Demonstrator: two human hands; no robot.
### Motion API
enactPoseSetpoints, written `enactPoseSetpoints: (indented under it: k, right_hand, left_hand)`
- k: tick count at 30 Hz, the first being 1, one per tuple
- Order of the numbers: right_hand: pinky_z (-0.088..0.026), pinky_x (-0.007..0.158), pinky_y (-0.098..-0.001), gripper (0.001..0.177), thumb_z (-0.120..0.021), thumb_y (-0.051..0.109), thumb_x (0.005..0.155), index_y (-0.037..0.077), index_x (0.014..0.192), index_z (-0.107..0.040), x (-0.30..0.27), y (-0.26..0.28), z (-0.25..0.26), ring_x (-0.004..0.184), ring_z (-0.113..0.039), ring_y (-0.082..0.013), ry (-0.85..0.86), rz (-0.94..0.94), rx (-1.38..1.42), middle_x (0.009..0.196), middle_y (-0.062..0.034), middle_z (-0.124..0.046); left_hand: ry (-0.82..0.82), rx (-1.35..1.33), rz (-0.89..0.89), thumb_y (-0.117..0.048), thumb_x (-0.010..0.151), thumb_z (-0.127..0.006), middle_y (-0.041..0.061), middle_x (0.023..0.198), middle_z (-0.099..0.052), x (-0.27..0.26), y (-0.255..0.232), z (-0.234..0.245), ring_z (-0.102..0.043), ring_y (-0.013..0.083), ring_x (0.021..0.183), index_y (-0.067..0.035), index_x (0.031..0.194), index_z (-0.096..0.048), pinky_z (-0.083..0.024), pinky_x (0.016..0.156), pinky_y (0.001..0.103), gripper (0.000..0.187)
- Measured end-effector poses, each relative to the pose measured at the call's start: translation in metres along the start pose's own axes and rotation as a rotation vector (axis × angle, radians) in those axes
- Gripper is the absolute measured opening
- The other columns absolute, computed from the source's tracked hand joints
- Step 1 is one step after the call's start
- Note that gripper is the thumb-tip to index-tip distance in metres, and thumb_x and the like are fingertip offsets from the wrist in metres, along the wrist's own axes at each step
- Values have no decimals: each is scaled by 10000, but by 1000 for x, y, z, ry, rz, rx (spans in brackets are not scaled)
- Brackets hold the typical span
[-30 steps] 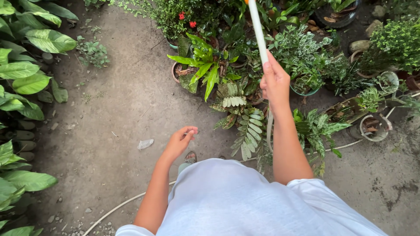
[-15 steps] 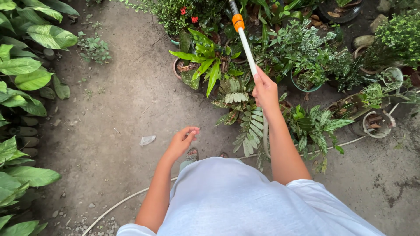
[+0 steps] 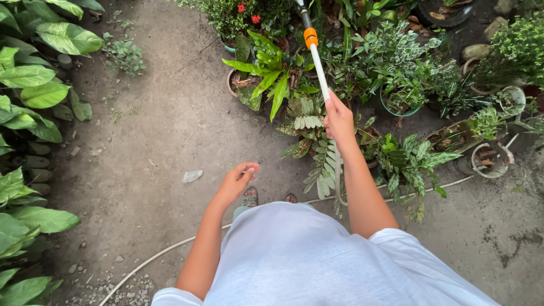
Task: Watering various potted plants in an outdoor garden using a hose and spray wand.
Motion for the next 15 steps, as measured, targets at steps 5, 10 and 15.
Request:
enactPoseSetpoints:
  k: [5, 10, 15]
  right_hand:
    - [-283, 359, -238, 480, -504, 331, 1073, 265, 1548, -484, 1, -8, -1, 399, -314, -50, -23, -36, -11, 577, 43, -429]
    - [-299, 362, -238, 472, -506, 323, 1073, 280, 1542, -497, -5, -9, -6, 404, -333, -52, -26, -52, -24, 586, 41, -430]
    - [-293, 364, -239, 465, -501, 320, 1077, 283, 1540, -503, -5, -16, -11, 413, -341, -51, -12, -54, -43, 595, 39, -437]
  left_hand:
    - [4, -38, -4, -308, 1021, -548, 51, 1188, -737, 3, 21, 0, -704, 169, 1022, -105, 1282, -669, -568, 857, 340, 352]
    - [15, -81, -2, -304, 1023, -557, 62, 1191, -735, 2, 27, 1, -684, 164, 1030, -102, 1284, -670, -571, 855, 335, 349]
    - [-1, -22, 16, -304, 1024, -550, 39, 1179, -732, -3, 15, 4, -692, 153, 1029, -115, 1277, -676, -569, 837, 334, 339]
Point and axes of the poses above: each hand's wrist, its own x-axis towards the middle knuckle, its own z-axis out of the back of the hand, y = z × x, the point moved 7 cm from there along x, towards the middle knuckle
